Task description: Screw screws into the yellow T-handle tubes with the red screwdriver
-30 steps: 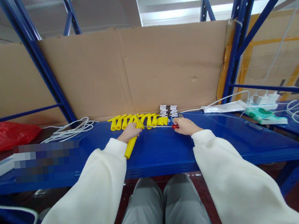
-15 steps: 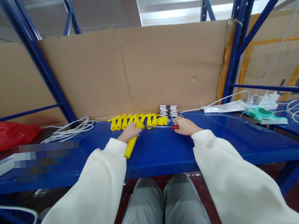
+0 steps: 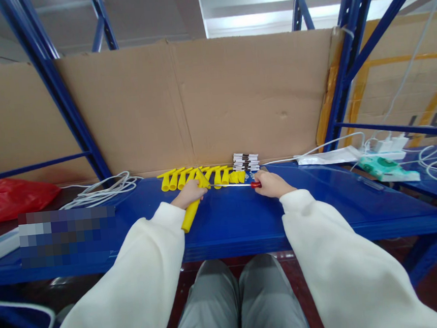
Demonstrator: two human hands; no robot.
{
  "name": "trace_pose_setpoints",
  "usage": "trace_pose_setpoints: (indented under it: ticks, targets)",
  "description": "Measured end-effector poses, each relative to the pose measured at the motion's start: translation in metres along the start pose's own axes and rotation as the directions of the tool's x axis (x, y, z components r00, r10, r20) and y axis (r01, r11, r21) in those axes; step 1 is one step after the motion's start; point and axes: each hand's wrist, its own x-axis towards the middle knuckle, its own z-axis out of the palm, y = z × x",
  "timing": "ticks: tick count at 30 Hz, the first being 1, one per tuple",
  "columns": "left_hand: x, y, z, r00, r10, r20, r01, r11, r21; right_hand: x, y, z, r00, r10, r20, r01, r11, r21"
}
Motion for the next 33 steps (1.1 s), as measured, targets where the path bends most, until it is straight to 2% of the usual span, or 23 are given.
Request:
trace_pose_setpoints:
  ticks: [5, 11, 19, 26, 33]
  targets:
    - [-0.002, 0.001, -0.001, 1.000, 0.007, 0.017, -0.007, 1.000, -0.003, 0.000, -0.004, -0.002, 0.987, 0.143, 0.067, -0.139, 0.988, -0.061]
    - [0.001, 0.000, 0.000, 1.000, 0.008, 0.005, -0.008, 1.000, -0.008, -0.001, -0.007, -0.006, 0.983, 0.172, 0.062, -0.165, 0.980, -0.113]
    - [0.001, -0.002, 0.001, 1.000, 0.010, 0.006, -0.010, 1.000, -0.003, -0.002, -0.008, -0.008, 0.979, 0.180, 0.095, -0.172, 0.981, -0.087]
    - [0.004, -0.003, 0.001, 1.000, 0.024, -0.006, -0.025, 1.000, -0.012, 0.000, 0.000, -0.002, 0.991, 0.118, 0.063, -0.117, 0.993, -0.020]
    - [0.005, -0.004, 0.002, 1.000, 0.020, -0.021, -0.020, 1.000, -0.016, 0.006, 0.013, 0.009, 0.993, -0.120, -0.004, 0.120, 0.984, 0.133]
